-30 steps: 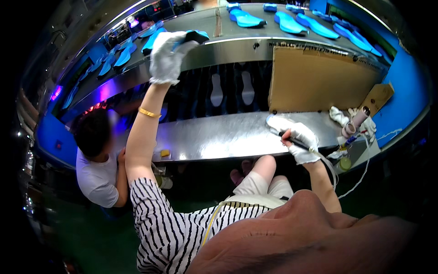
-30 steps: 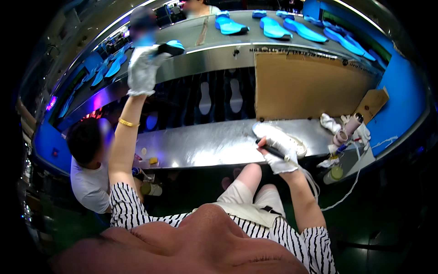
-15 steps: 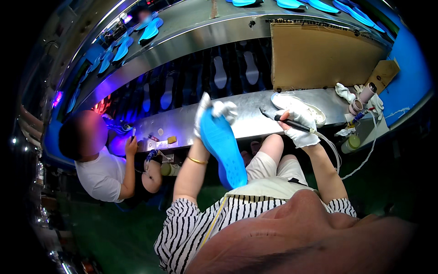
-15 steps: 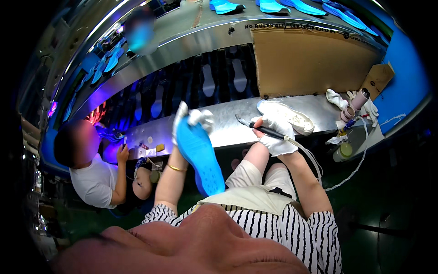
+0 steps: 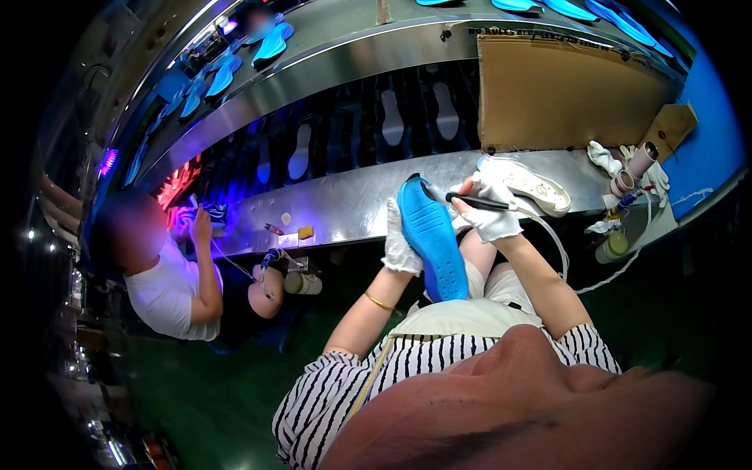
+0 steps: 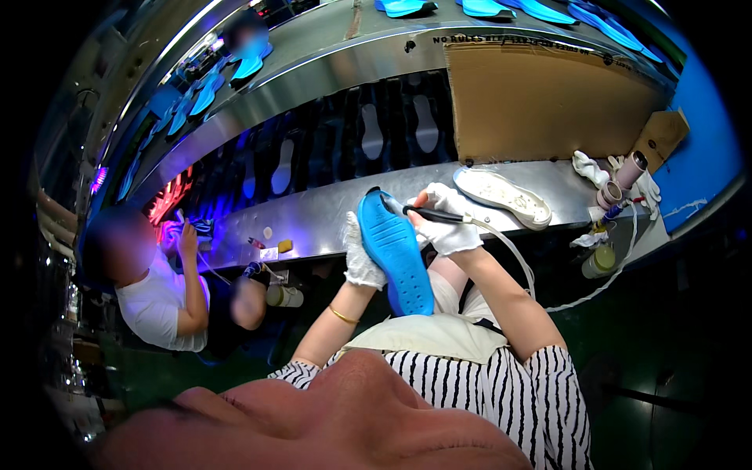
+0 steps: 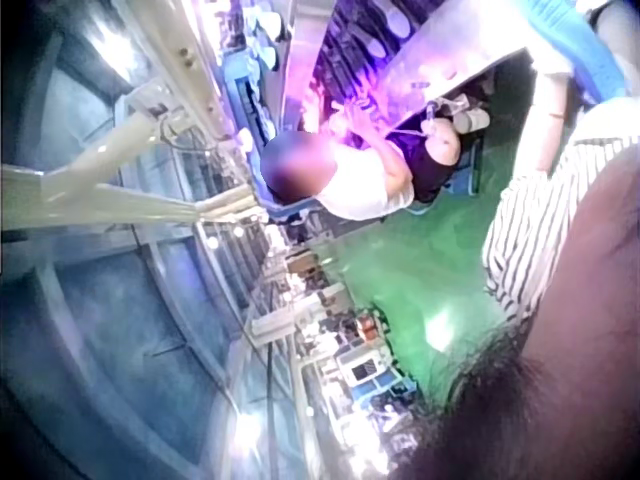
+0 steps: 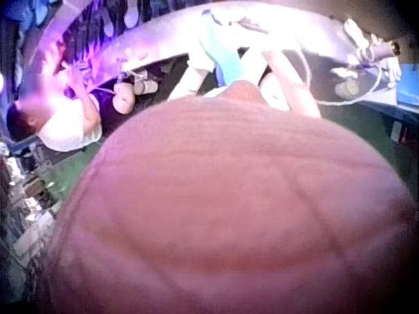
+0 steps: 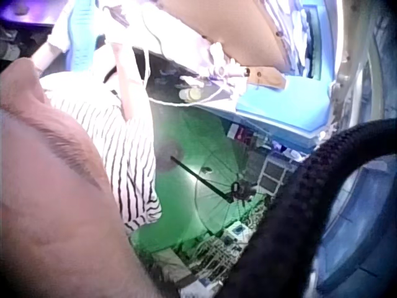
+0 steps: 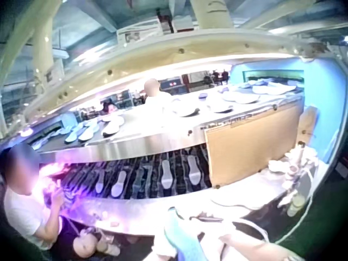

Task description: The person applies a liquid substance to the bottom of blue shoe soles using a brush, picking them up from a conveyor belt and returning them after coating.

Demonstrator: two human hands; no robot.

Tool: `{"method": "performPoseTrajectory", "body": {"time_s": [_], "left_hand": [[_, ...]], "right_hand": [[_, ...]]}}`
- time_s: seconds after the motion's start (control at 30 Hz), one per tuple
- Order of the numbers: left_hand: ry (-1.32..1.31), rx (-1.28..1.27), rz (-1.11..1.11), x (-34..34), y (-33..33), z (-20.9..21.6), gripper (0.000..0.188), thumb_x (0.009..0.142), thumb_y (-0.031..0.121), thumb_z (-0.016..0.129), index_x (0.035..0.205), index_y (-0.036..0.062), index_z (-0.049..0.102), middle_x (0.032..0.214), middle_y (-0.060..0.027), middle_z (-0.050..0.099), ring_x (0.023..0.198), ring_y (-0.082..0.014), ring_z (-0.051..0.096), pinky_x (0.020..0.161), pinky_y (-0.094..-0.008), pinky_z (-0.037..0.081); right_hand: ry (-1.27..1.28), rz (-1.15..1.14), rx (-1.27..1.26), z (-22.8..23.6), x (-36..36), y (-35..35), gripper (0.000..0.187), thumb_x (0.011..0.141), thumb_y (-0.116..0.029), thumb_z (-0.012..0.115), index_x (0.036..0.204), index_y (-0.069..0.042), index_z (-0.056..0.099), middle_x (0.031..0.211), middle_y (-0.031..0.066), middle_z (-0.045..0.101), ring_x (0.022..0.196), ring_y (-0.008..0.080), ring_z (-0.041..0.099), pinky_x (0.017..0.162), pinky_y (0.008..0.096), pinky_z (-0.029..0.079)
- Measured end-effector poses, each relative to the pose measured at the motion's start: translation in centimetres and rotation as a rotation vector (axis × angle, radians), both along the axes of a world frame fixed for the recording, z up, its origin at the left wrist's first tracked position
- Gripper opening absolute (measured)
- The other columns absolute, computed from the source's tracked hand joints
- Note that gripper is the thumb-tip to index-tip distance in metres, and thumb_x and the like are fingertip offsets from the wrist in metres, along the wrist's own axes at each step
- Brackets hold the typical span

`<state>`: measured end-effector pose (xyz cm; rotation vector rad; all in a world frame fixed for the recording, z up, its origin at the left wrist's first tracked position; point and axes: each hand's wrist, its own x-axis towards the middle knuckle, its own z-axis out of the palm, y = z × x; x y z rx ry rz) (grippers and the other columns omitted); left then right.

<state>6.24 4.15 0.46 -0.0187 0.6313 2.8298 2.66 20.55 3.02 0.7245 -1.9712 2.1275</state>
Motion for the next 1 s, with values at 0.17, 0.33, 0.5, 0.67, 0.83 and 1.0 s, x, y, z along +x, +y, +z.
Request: {"method": "performPoseTrajectory", "body": {"time_s": [0.17,0.33,0.5,0.67,0.83,1.0], "left_hand": [[-0.055,-0.187,0.07,-0.5,1.9,-0.7,0.085,0.08,0.073,0.034,0.133,0.0075,0.036,0.127,-0.0158,0.046,0.114,-0.0279,0.049,0.098,-0.041,0.041],[-0.032,-0.147,0.093,-0.4,0.2,-0.8,0.078,0.081,0.069,0.042,0.125,0.0051,0.044,0.119,-0.014,0.053,0.106,-0.0278,0.053,0.095,-0.0408,0.043],[-0.063,-0.178,0.084,-1.0,-0.2,-0.9,0.083,0.079,0.07,0.043,0.129,0.0039,0.04,0.121,-0.016,0.051,0.106,-0.0291,0.054,0.092,-0.0408,0.046],[-0.072,-0.235,0.012,-0.4,-1.5,-0.7,0.082,0.08,0.07,0.041,0.127,0.0029,0.043,0.118,-0.0163,0.055,0.103,-0.0296,0.056,0.092,-0.0417,0.046],[-0.091,-0.173,-0.025,-0.6,-1.5,-0.6,0.08,0.082,0.068,0.042,0.127,0.0022,0.043,0.117,-0.0173,0.054,0.104,-0.0302,0.056,0.091,-0.0423,0.047],[-0.028,-0.211,-0.099,2.1,-1.7,-1.6,0.088,0.079,0.074,0.034,0.132,0.0038,0.037,0.122,-0.0159,0.051,0.107,-0.0293,0.054,0.094,-0.0417,0.044]], "right_hand": [[0.032,0.127,-0.056,-1.3,1.0,-1.7,0.02,0.076,0.007,0.063,0.088,-0.005,0.054,0.082,0.003,0.061,0.072,0.0067,0.056,0.066,0.0217,0.046],[-0.066,0.161,-0.005,-0.9,1.5,-0.7,0.017,0.08,0.001,0.062,0.092,-0.005,0.052,0.08,0.0027,0.058,0.068,0.007,0.054,0.064,0.0214,0.046],[0.093,0.151,0.045,-1.6,2.3,-1.7,0.021,0.075,0.008,0.063,0.089,-0.003,0.054,0.084,0.0049,0.058,0.073,0.0097,0.056,0.067,0.0244,0.048],[-0.236,0.275,0.04,-0.9,2.9,-1.0,0.014,0.077,-0.004,0.065,0.088,-0.005,0.056,0.072,0.0011,0.059,0.064,0.0065,0.055,0.062,0.0222,0.046],[0.063,0.162,0.082,-1.1,3.9,-1.1,0.018,0.069,0.001,0.07,0.081,-0.006,0.058,0.073,0.0045,0.059,0.066,0.0138,0.058,0.064,0.0246,0.047],[-0.096,0.313,0.058,-1.9,4.5,1.0,0.015,0.074,-0.002,0.069,0.083,-0.004,0.057,0.08,0.0053,0.063,0.071,0.0116,0.06,0.066,0.0251,0.049]]}}
